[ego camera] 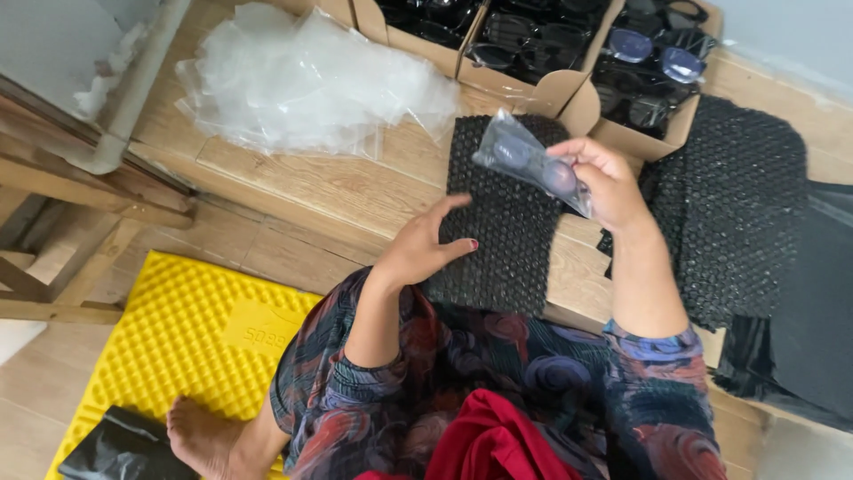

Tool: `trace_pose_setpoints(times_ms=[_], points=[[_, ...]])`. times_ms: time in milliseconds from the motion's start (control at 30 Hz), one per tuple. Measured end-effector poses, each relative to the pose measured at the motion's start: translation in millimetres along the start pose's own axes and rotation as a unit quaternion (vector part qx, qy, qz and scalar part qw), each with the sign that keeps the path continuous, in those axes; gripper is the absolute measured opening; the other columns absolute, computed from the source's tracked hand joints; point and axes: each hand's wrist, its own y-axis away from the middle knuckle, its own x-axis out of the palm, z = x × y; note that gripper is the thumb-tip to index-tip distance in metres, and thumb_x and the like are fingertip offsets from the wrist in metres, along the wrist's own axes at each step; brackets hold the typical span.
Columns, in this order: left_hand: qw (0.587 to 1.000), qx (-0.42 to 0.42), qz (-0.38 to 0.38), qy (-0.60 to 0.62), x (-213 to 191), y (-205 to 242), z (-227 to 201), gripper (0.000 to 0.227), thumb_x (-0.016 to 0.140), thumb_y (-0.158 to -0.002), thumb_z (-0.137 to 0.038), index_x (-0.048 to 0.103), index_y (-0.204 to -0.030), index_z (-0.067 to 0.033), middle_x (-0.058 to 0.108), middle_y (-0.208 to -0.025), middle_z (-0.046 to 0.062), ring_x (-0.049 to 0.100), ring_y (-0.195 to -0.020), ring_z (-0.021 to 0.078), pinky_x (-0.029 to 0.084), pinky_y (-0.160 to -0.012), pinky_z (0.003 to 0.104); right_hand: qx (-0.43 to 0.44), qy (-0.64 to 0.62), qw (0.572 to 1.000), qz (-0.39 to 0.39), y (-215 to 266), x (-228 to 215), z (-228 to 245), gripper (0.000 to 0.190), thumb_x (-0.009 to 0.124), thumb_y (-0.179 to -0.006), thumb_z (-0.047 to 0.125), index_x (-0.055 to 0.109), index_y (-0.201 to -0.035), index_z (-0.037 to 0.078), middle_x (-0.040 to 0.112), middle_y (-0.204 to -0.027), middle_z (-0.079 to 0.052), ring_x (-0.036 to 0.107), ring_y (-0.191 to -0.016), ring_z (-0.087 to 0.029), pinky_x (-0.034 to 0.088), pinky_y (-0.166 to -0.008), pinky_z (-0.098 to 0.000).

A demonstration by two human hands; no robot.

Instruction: The person cleans sunglasses with a cloth, places them in individual plastic sleeves, and then inserts the sleeved glasses into black padded envelopes, which they then seal.

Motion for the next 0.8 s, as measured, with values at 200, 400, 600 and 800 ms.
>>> trace_pose_setpoints(times_ms=[200,400,600,800], points=[[0.992,0.097,-0.076,0.031,-1,-33,30,0.021,0.068,-0.095,-0.023,0.075,-0.114,-0.0162,0.076,-0.109,0.015,0.069,-0.111,0.0332,0.053,-0.098,0.045,0.094,0.083,0.987,0.095,8,-20,20,0.041,0.041,-0.088,-0.010,0.072,-0.114,-0.002,0.071,-0.096,-0.014,0.062,-0.084,-0.018,0.047,-0.080,-0.0303],[0.983,0.136,-0.125,-0.003,-13,-118,33,0.026,0.074,-0.090,-0.022,0.071,-0.116,-0.0223,0.072,-0.110,0.011,0.067,-0.108,0.0315,0.052,-0.095,0.044,0.133,0.127,0.966,0.182,10,-15,36,0.039,0.042,-0.089,-0.010,0.076,-0.107,-0.003,0.074,-0.090,-0.017,0.064,-0.081,-0.022,0.049,-0.080,-0.0350],[0.962,0.253,-0.046,0.092,-14,-144,5,0.046,0.064,-0.083,0.002,0.073,-0.125,-0.0154,0.069,-0.125,0.015,0.056,-0.128,0.0327,0.036,-0.114,0.047,0.100,0.101,0.970,0.196,8,-23,32,0.039,0.042,-0.089,-0.010,0.075,-0.109,-0.004,0.074,-0.087,-0.016,0.064,-0.075,-0.020,0.050,-0.076,-0.0327],[0.948,0.314,-0.025,0.048,-31,-151,-6,0.064,0.060,-0.093,0.013,0.050,-0.148,-0.0200,0.048,-0.156,0.013,0.032,-0.151,0.0353,0.025,-0.125,0.056,0.039,0.080,0.977,0.191,11,-41,2,0.031,0.046,-0.098,-0.002,0.072,-0.114,0.002,0.067,-0.092,-0.004,0.056,-0.075,-0.009,0.043,-0.070,-0.0220]])
